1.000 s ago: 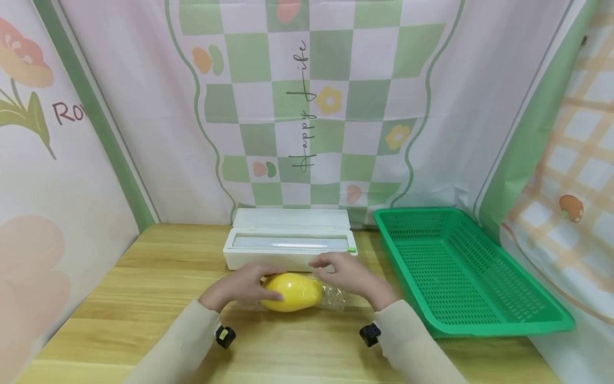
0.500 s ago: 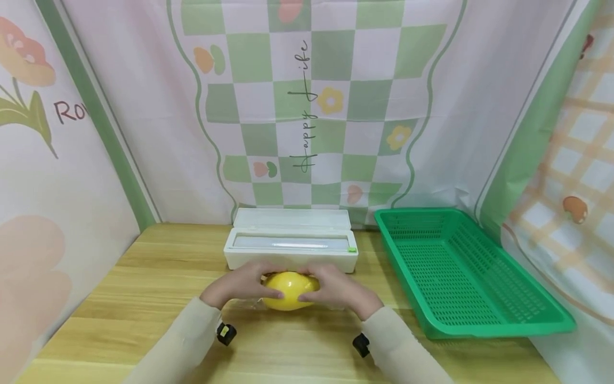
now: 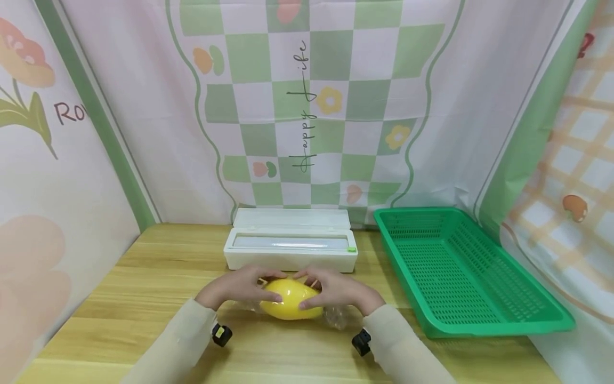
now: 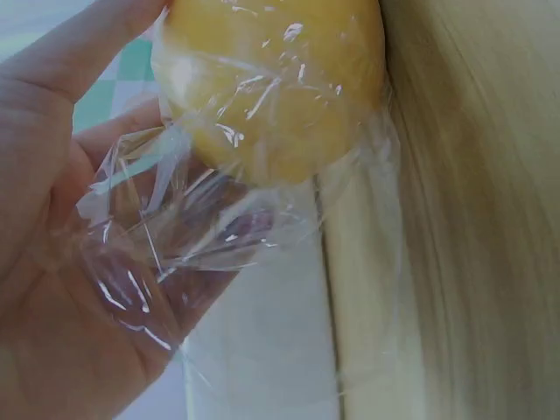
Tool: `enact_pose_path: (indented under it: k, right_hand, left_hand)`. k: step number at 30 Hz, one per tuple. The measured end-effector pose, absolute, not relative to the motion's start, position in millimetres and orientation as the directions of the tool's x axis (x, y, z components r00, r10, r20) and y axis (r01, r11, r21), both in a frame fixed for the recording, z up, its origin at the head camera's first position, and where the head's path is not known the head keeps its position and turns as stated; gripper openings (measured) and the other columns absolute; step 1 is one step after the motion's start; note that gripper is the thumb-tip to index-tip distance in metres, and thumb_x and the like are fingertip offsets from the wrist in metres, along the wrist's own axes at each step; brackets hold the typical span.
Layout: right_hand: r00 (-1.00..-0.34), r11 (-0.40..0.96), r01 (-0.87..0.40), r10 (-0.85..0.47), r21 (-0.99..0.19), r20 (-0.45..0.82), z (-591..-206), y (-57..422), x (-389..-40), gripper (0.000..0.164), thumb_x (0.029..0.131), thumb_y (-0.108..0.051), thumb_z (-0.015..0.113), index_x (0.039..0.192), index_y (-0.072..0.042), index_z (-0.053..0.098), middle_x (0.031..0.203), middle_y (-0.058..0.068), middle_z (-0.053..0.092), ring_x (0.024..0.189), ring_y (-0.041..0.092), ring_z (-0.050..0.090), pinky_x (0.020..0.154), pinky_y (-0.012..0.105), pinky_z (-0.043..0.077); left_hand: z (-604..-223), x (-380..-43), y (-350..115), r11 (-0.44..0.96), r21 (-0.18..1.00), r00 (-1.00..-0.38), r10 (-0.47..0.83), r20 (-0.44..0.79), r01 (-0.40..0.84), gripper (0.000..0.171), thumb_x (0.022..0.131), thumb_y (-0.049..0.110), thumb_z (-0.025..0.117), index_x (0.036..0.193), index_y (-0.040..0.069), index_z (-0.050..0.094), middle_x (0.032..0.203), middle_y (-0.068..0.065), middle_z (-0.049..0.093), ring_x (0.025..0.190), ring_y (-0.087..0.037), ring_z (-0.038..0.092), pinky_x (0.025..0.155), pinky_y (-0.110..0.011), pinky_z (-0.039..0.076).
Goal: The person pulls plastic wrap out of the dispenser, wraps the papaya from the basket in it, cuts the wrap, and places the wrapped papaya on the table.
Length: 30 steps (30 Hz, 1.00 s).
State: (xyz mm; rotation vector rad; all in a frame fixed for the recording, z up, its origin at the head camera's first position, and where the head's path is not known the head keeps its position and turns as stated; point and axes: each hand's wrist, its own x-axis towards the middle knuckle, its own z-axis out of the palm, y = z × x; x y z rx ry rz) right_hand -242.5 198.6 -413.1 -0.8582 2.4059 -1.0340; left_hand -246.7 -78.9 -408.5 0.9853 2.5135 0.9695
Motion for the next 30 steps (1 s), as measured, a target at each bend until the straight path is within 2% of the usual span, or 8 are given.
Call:
enact_pose_path:
  k: [2,5,8,10,13,18,26,30]
  right_hand:
    - [-0.735,0.542,-0.375,-0.668,-0.753,-0.115,-413.1,198.8,-242.7,0.064,0.087,-0.039,0.079,0.142,-0.024,0.051,0.121,0.008,0.062,0.107,0.025,0.062,0.088,0.044,0.054]
    - [-0.722,0.528,-0.358,-0.679,-0.77,-0.131,-412.8,198.6,-242.7,0.066,0.088,-0.037,0.078,0.146,-0.022,0.048,0.118,0.009,0.062,0.101,0.024,0.063,0.082,0.04,0.056]
    - [-0.721,0.532,-0.34,-0.677,-0.776,-0.147,-412.7,198.5,-241.6,0.068,0.09,-0.038,0.076,0.149,-0.024,0.044,0.115,0.008,0.06,0.098,0.022,0.062,0.078,0.038,0.056]
    - [-0.722,0.534,-0.33,-0.674,-0.778,-0.157,-413.2,198.0,-240.7,0.069,0.091,-0.039,0.074,0.15,-0.026,0.042,0.112,0.008,0.06,0.096,0.022,0.062,0.076,0.038,0.056]
    - [-0.728,0.546,-0.312,-0.664,-0.778,-0.174,-414.0,197.2,-238.5,0.068,0.091,-0.041,0.073,0.15,-0.031,0.041,0.108,0.007,0.06,0.093,0.022,0.062,0.073,0.039,0.056]
    - [-0.733,0.566,-0.346,-0.66,-0.748,-0.161,-414.1,195.6,-233.3,0.063,0.093,-0.044,0.07,0.149,-0.034,0.041,0.1,0.003,0.061,0.087,0.021,0.061,0.07,0.037,0.054]
    - [-0.731,0.537,-0.473,-0.682,-0.698,-0.03,-415.0,192.3,-224.0,0.051,0.101,-0.042,0.06,0.144,-0.02,0.047,0.095,-0.004,0.064,0.093,0.014,0.063,0.082,0.033,0.054]
    - [-0.735,0.534,-0.512,-0.678,-0.673,0.021,-418.4,189.5,-222.5,0.052,0.098,-0.045,0.062,0.142,-0.02,0.047,0.086,-0.004,0.062,0.08,0.013,0.061,0.071,0.029,0.054]
  left_hand:
    - [-405.1,-244.3,-79.2,0.54,0.652,-0.73,0.683,0.03,0.533,0.057,0.089,0.05,0.073,0.137,0.02,0.063,0.135,0.005,0.061,0.12,-0.014,0.057,0.102,-0.038,0.047]
    - [-397.3,-241.2,-79.2,0.492,0.578,-0.686,0.707,0.171,0.651,0.048,0.092,0.041,0.072,0.133,0.017,0.065,0.134,0.002,0.062,0.124,-0.018,0.056,0.105,-0.04,0.046]
    - [-388.2,-236.3,-79.2,0.446,0.46,-0.616,0.712,0.336,0.768,0.037,0.093,0.03,0.074,0.126,0.014,0.069,0.126,0.0,0.066,0.119,-0.019,0.058,0.101,-0.037,0.048]
    - [-383.5,-232.2,-79.7,0.429,0.414,-0.583,0.71,0.396,0.803,0.032,0.092,0.026,0.075,0.121,0.012,0.071,0.119,0.0,0.068,0.111,-0.017,0.059,0.097,-0.034,0.05]
    - [-380.5,-226.1,-80.8,0.43,0.434,-0.591,0.717,0.369,0.792,0.026,0.092,0.024,0.076,0.115,0.011,0.073,0.107,0.002,0.069,0.097,-0.009,0.061,0.086,-0.026,0.053]
    - [-388.3,-220.9,-84.4,0.476,0.53,-0.657,0.719,0.225,0.702,0.019,0.093,0.021,0.074,0.108,0.009,0.073,0.09,0.009,0.068,0.076,-0.003,0.061,0.068,-0.017,0.053]
    - [-411.3,-222.7,-87.9,0.489,0.587,-0.705,0.677,0.21,0.645,0.021,0.095,0.027,0.072,0.112,0.015,0.069,0.096,0.009,0.066,0.083,-0.003,0.062,0.075,-0.019,0.054]
    - [-415.3,-224.2,-87.4,0.46,0.611,-0.695,0.686,0.216,0.644,0.025,0.096,0.027,0.071,0.117,0.014,0.066,0.103,0.006,0.066,0.09,-0.006,0.064,0.08,-0.021,0.055]
